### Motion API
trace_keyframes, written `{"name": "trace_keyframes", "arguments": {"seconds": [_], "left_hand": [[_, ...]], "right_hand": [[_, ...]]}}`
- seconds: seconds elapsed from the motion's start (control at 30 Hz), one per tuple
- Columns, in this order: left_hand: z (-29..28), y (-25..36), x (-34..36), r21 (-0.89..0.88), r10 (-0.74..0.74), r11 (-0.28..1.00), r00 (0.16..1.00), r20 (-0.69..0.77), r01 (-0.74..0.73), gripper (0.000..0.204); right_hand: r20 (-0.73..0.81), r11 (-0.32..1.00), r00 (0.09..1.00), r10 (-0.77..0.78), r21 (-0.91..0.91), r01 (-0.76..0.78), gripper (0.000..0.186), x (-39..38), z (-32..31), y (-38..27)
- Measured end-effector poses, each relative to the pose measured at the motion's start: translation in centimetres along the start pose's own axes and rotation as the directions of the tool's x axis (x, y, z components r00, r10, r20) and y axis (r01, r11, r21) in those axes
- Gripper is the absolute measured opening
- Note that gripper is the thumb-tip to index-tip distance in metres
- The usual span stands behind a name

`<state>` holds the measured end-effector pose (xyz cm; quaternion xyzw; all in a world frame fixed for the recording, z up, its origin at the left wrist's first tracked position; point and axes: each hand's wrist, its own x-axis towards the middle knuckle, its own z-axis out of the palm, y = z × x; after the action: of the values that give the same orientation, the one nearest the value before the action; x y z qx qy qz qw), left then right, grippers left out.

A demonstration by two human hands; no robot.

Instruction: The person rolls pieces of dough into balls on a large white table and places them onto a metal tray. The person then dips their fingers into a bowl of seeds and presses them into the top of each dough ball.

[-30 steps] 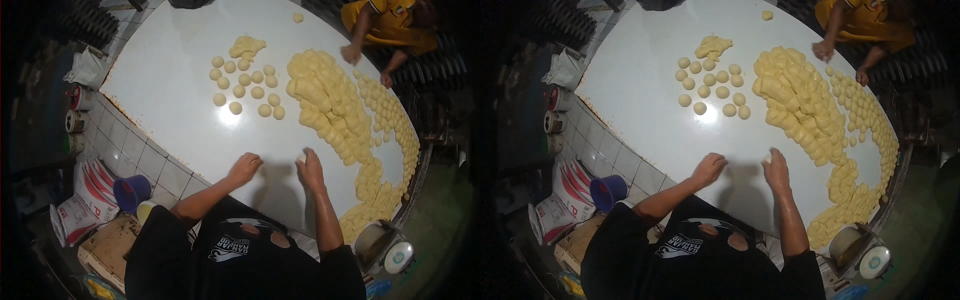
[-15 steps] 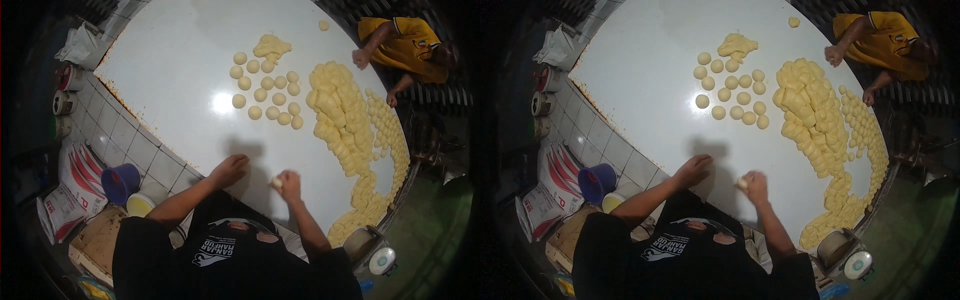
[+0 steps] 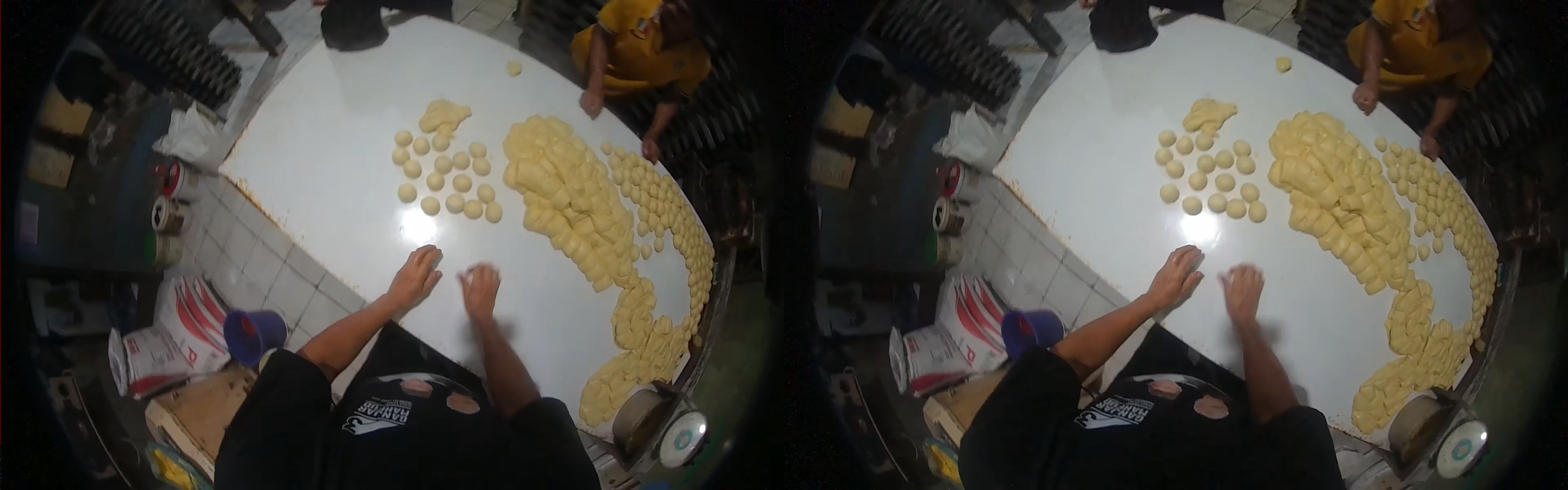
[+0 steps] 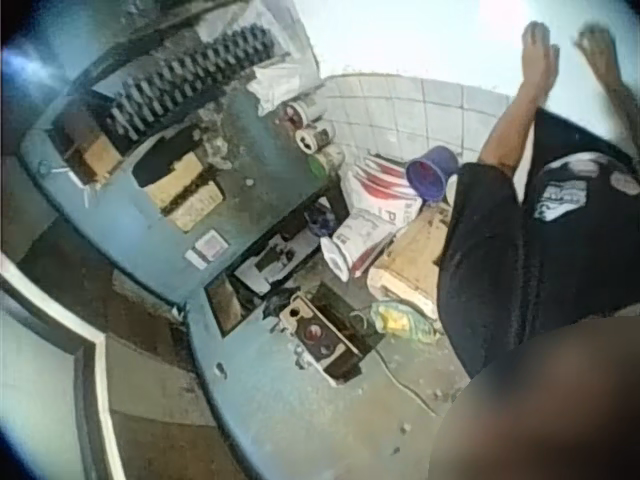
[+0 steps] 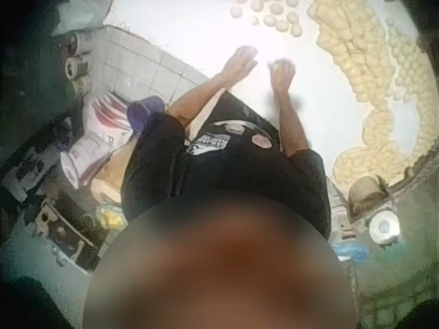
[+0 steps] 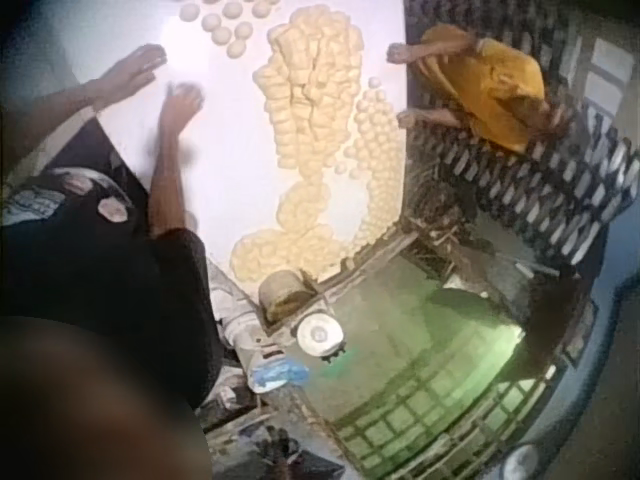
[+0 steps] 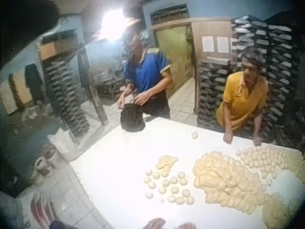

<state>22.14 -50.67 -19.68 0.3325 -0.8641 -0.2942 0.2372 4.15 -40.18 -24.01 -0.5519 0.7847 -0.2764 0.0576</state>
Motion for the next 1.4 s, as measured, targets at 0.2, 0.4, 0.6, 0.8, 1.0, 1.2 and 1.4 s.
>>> {"name": "trace_keyframes", "arguments": {"seconds": [0.2,0.4,0.6,0.8,1.0,1.2,1.4], "left_hand": [[0.1,-1.0,12.6,0.314,0.174,0.935,0.985,0.003,-0.166,0.04],[0.0,-3.7,14.6,0.168,0.245,0.957,0.969,-0.023,-0.238,0.008],[-3.0,-6.2,2.1,0.103,0.41,0.88,0.85,0.332,-0.465,0.02],[4.3,-2.5,-3.8,-0.044,0.307,0.949,0.886,0.346,-0.312,0.017],[3.0,-3.8,3.1,0.089,0.129,0.987,0.991,0.037,-0.132,0.019],[1.8,-6.3,-3.7,0.062,0.252,0.961,0.946,0.206,-0.27,0.018],[4.2,-1.6,0.0,0.065,-0.047,0.997,0.999,-0.015,0.048,0.018]], "right_hand": [[0.118,0.999,0.992,0.053,0.007,-0.054,0.025,-1.1,-4.6,3.1],[0.01,0.98,0.989,0.149,0.132,-0.149,0.013,-3.3,-3.2,2.6],[0.166,0.926,0.912,-0.375,0.018,0.378,0.009,-0.6,-5.1,1.7],[-0.001,0.98,0.991,-0.137,-0.147,0.135,0.02,-4.5,2.9,0.7],[-0.102,0.999,0.994,-0.05,-0.01,0.049,0.027,2.9,0.0,1.8],[0.081,0.946,0.953,-0.292,-0.121,0.301,0.028,-3.7,-1.3,4.3],[-0.011,0.997,1.0,-0.026,0.076,0.027,0.028,-0.3,-2.0,-0.3]]}}
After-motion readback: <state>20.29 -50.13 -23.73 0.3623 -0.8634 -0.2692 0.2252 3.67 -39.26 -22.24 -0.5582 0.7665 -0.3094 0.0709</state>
